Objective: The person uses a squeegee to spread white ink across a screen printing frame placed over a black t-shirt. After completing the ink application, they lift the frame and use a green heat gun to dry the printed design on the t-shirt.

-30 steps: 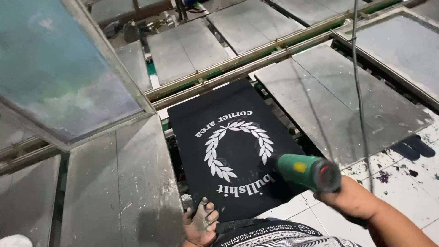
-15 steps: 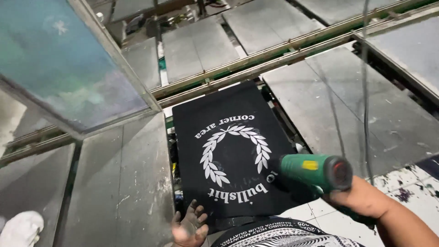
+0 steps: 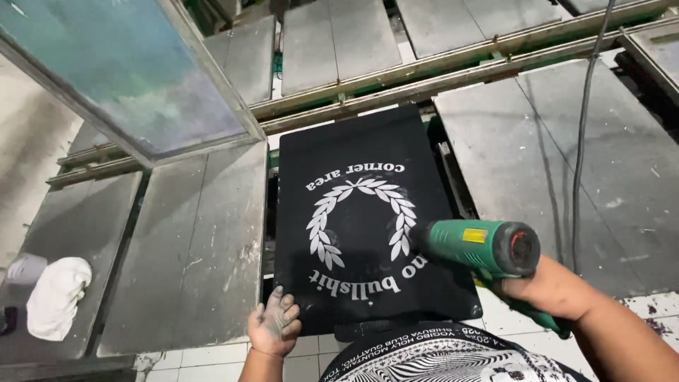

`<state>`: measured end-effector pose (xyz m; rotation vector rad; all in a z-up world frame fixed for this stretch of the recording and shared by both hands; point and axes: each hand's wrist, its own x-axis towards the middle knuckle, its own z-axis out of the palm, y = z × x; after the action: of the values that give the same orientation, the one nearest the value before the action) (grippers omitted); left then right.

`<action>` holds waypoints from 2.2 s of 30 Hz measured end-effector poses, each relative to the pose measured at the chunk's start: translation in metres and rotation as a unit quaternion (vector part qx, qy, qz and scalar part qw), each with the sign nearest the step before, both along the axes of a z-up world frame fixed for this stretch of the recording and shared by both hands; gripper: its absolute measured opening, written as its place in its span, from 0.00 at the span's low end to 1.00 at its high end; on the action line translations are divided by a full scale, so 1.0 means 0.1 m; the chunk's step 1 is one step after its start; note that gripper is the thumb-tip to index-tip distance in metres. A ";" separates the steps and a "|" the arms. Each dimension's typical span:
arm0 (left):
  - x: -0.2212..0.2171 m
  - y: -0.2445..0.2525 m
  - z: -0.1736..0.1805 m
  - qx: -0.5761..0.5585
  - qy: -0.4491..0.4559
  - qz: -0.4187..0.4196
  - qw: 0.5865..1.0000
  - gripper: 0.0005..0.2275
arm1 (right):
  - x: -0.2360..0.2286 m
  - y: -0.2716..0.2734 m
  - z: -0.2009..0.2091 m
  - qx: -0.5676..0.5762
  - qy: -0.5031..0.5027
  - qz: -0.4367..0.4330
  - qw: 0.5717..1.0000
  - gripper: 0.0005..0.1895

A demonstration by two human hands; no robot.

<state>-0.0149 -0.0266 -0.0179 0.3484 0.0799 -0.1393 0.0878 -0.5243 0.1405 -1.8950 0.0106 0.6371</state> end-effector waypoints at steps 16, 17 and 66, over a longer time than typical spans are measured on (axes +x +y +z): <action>0.02 -0.02 0.00 0.024 0.031 0.019 0.999 0.22 | 0.01 -0.05 -0.07 -0.132 0.060 0.017 0.989 0.12; 0.03 -0.02 0.01 0.022 0.036 0.017 0.999 0.22 | -0.02 -0.10 -0.21 -0.033 0.049 0.009 0.998 0.05; 0.36 0.34 0.16 -0.107 -0.004 -0.253 0.961 0.21 | -1.17 1.04 0.27 -0.086 0.017 -0.156 0.984 0.10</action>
<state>0.0209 0.0071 -0.0022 0.1455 -0.0353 -0.6488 -0.0288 -0.4200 0.1675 -1.9921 0.3877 0.4653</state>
